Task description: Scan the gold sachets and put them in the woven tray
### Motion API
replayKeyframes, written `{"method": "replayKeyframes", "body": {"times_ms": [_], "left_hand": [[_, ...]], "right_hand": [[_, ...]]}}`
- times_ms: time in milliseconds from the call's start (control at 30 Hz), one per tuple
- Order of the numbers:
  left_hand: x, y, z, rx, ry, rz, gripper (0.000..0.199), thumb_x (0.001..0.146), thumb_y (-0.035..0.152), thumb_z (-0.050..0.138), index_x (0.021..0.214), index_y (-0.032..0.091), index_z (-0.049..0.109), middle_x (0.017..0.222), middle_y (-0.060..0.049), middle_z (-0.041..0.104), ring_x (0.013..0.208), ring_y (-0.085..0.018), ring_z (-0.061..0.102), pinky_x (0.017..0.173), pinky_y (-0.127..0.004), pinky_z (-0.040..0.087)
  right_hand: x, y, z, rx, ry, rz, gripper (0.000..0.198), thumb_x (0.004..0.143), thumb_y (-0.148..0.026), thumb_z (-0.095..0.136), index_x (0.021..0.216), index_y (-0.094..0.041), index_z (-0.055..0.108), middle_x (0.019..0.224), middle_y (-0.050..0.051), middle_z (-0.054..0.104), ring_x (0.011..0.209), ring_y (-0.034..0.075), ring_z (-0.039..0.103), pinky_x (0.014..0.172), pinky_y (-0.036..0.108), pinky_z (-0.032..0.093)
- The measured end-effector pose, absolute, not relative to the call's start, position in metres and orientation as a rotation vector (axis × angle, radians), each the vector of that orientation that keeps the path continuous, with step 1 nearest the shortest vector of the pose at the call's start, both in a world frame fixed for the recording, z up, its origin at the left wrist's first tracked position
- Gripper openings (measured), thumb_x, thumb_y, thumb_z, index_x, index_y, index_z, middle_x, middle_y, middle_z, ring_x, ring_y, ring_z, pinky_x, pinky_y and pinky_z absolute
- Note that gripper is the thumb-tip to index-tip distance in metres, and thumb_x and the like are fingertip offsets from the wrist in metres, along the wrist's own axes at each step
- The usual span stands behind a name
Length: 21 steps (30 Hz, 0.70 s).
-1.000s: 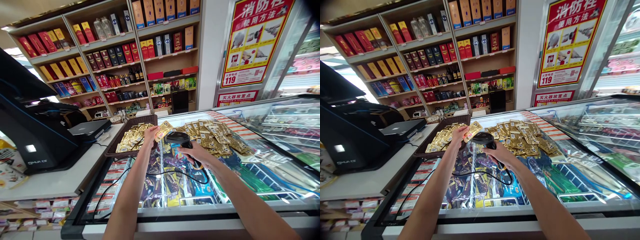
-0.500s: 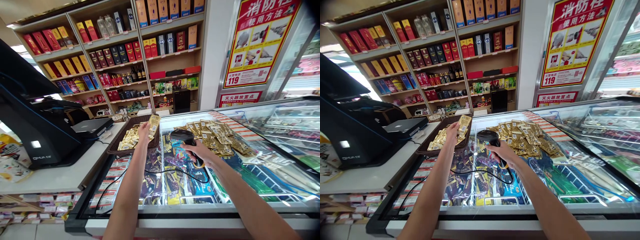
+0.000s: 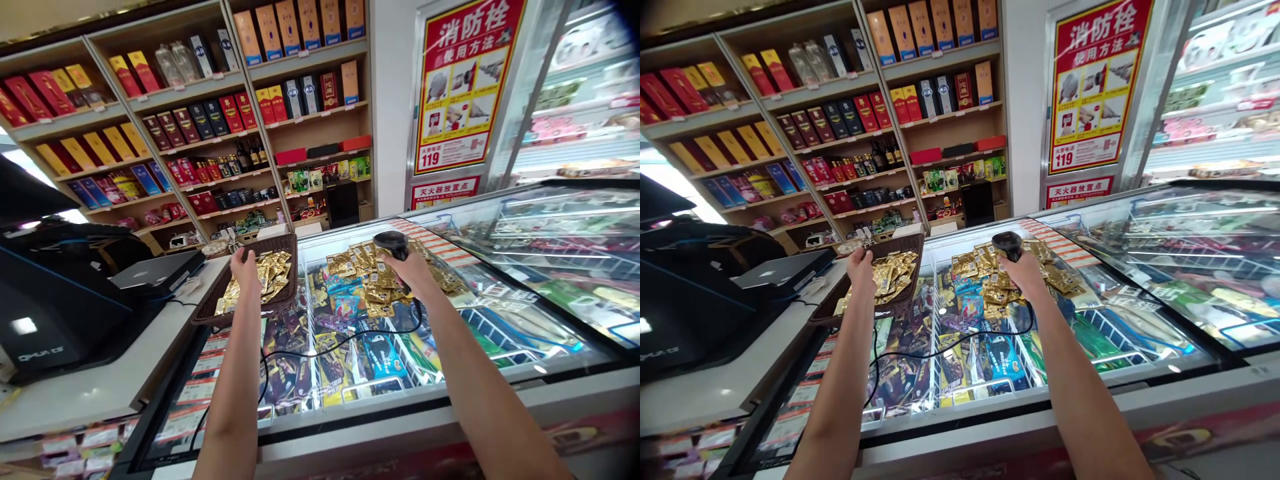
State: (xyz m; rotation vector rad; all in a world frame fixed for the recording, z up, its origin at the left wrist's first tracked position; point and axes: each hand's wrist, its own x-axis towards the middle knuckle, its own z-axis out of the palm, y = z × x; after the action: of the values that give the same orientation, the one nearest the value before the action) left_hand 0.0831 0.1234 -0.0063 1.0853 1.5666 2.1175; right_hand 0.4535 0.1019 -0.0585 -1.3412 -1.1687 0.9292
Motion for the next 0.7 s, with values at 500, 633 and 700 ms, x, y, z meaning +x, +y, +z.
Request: {"method": "replayKeyframes", "body": {"times_ms": [500,633,700], "left_hand": [[0.326,0.186,-0.085,1.694,1.526,1.08,0.037,0.051,0.033,0.089,0.079,0.018,0.069,0.101,-0.013,0.071,0.106,-0.031,0.061,0.089,-0.035,0.043],[0.344,0.201,-0.089,1.574,1.544,1.033,0.048,0.047,0.038,0.091,0.084,0.017,0.069,0.099,-0.015,0.072,0.103,-0.032,0.063,0.083,-0.035,0.046],[0.346,0.203,-0.09,1.483,1.512,1.023,0.05,0.047,0.037,0.091,0.086,0.017,0.069,0.089,-0.013,0.073,0.088,-0.029,0.067,0.074,-0.035,0.049]], "right_hand": [[0.475,0.126,-0.066,-1.504,-0.93,0.823,0.038,0.078,-0.047,0.068,0.102,-0.018,0.065,0.051,0.001,0.057,0.041,0.017,0.052,0.042,0.028,0.037],[0.472,0.128,-0.067,-1.519,-0.972,0.801,0.038,0.078,-0.045,0.067,0.104,-0.018,0.066,0.057,0.004,0.061,0.048,0.02,0.057,0.046,0.028,0.039],[0.469,0.128,-0.068,-1.516,-0.986,0.774,0.038,0.078,-0.045,0.066,0.106,-0.018,0.065,0.059,0.004,0.062,0.051,0.02,0.059,0.048,0.028,0.04]]}}
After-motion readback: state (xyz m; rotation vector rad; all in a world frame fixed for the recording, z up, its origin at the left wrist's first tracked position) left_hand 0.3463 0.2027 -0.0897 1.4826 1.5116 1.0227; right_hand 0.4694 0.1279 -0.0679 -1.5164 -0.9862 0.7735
